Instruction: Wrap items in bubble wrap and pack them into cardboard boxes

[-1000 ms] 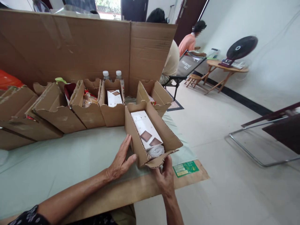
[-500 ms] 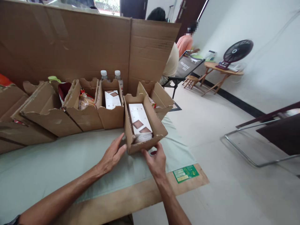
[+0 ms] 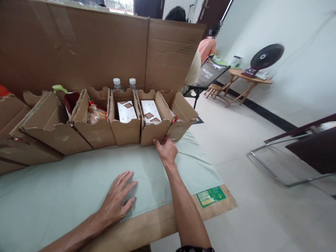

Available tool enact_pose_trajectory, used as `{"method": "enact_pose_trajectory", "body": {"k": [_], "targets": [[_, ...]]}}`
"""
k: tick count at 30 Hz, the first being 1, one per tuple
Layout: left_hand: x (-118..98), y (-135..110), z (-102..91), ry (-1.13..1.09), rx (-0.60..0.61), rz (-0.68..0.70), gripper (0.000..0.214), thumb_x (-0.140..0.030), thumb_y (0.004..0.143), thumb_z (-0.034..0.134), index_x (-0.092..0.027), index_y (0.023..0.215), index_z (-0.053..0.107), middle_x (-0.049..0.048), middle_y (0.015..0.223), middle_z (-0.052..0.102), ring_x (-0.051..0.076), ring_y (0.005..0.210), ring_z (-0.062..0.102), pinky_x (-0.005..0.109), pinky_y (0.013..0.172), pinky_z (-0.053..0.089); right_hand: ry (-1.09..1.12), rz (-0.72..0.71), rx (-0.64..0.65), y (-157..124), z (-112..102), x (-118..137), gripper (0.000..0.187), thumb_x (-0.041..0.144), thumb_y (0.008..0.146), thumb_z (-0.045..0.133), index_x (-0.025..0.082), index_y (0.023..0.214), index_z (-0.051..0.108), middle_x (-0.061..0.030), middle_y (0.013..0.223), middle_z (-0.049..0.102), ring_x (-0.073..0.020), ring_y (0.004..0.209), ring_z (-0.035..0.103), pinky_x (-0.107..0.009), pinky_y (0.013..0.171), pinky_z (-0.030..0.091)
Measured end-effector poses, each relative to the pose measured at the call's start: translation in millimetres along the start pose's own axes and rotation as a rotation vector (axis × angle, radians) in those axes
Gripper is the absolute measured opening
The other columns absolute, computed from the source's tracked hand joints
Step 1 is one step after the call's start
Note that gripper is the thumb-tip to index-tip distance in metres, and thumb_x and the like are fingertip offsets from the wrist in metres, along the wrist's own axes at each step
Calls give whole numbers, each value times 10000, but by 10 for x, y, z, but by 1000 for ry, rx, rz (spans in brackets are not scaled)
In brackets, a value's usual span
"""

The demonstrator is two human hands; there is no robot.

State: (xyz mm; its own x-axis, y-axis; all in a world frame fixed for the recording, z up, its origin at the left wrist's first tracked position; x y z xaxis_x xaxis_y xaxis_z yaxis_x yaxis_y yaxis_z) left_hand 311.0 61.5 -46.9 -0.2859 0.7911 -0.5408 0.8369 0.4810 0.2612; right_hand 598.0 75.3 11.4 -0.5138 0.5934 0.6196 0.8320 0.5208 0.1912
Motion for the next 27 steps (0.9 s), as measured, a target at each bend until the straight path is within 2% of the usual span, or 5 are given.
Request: {"method": "enact_pose_trajectory", "body": {"k": [7, 12, 17, 22, 27], "targets": [[-7, 24, -2, -42, -8, -6, 494, -165, 814, 649, -234, 1303, 664, 145, 1588, 508, 391, 1491, 433, 683, 1196, 386, 34, -108, 97, -256, -195, 288, 362, 576, 856, 645, 234, 737, 649, -63, 713, 718, -234, 703, 670, -327, 684, 478], [-5, 46, 4, -70, 18, -21, 446, -202, 833, 661, -205, 1279, 680, 174, 1569, 518, 405, 1493, 424, 696, 1214, 343, 141, -497, 181, -535, -292, 1325, 523, 384, 958, 568, 232, 1458, 549, -2, 848, 738, -180, 729, 678, -296, 786, 508], [30, -2, -153, -109, -72, -37, 440, -215, 843, 636, -164, 1277, 682, 217, 1561, 506, 413, 1488, 429, 664, 1169, 425, -173, -516, 259, -447, -52, 1938, 315, 225, 928, 566, 235, 1206, 714, -56, 839, 764, -268, 798, 709, -335, 755, 476], [166, -331, -750, -187, -334, -135, 485, -193, 893, 579, -210, 1377, 609, 185, 1568, 500, 371, 1448, 484, 620, 1152, 455, -88, -575, 219, -1043, -421, 1591, 191, 263, 938, 542, 234, 963, 729, -48, 813, 768, -225, 743, 705, -298, 692, 463], [247, -620, -1273, -264, -431, -256, 637, -240, 935, 596, -243, 1547, 423, 165, 1576, 485, 344, 1438, 495, 590, 1172, 441, 107, -604, 211, -1863, -1372, 645, 168, 383, 878, 652, 309, 968, 773, -27, 864, 798, -250, 754, 733, -350, 686, 559]]}}
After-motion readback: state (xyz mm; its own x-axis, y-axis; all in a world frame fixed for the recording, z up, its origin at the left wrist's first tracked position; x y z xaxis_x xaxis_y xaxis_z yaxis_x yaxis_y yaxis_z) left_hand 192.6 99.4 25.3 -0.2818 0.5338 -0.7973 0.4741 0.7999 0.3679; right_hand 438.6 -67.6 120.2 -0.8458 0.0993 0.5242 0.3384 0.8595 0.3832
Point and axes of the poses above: each hand's wrist, its own y-axis towards the middle knuckle, its own z-axis out of the palm, x = y × z, the point moved 8 cm from there along y, towards the middle knuckle
